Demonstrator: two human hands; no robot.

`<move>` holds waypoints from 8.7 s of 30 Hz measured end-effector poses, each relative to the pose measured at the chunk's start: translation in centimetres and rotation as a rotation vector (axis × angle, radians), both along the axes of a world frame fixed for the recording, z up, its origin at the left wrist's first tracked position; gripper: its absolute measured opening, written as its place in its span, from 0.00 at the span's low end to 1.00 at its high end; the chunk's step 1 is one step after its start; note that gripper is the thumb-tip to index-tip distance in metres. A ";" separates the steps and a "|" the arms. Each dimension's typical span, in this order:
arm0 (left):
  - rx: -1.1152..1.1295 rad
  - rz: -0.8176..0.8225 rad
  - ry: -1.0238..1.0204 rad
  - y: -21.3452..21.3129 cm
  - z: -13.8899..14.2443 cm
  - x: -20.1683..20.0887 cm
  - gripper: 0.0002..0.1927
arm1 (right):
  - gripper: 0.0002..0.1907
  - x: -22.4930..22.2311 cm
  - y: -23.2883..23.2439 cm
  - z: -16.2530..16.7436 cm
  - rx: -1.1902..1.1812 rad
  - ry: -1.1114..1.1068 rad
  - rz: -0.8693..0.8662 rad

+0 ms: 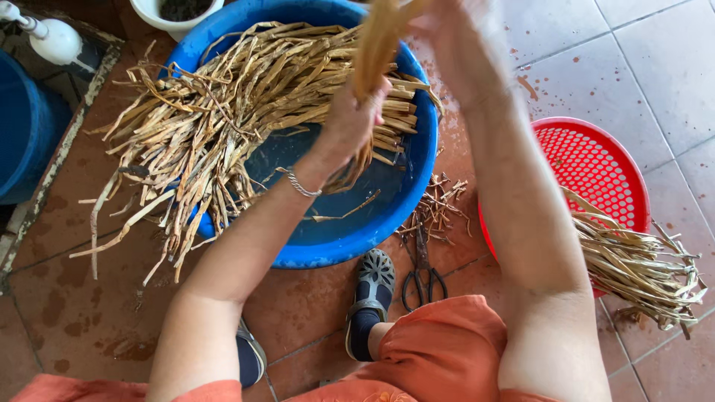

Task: The person sits on a tiled floor and processes dried plant stalks by hand. They pull apart the stalks, separate usable fibers, and place them into a red basket, while discarding unwanted pieces into a blue basin. Scissors are used occasionally to trim the material.

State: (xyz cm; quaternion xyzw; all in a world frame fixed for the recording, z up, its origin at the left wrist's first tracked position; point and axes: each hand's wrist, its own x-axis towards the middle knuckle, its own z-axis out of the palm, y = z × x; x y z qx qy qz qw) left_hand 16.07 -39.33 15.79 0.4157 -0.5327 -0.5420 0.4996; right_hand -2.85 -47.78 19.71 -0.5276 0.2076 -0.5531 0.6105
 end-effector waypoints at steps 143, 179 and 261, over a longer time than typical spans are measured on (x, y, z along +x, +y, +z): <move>0.786 -0.358 0.179 13.8 -7.7 6.1 0.12 | 0.53 -5.0 39.3 -20.4 0.600 0.057 -0.201; 0.727 -0.368 0.272 12.2 -8.7 7.1 0.10 | 0.27 -6.0 42.9 -23.3 0.549 0.451 -0.549; -0.068 -0.027 -0.860 11.6 -16.1 8.4 0.27 | 0.12 -45.1 38.2 -17.3 0.827 -0.121 -1.132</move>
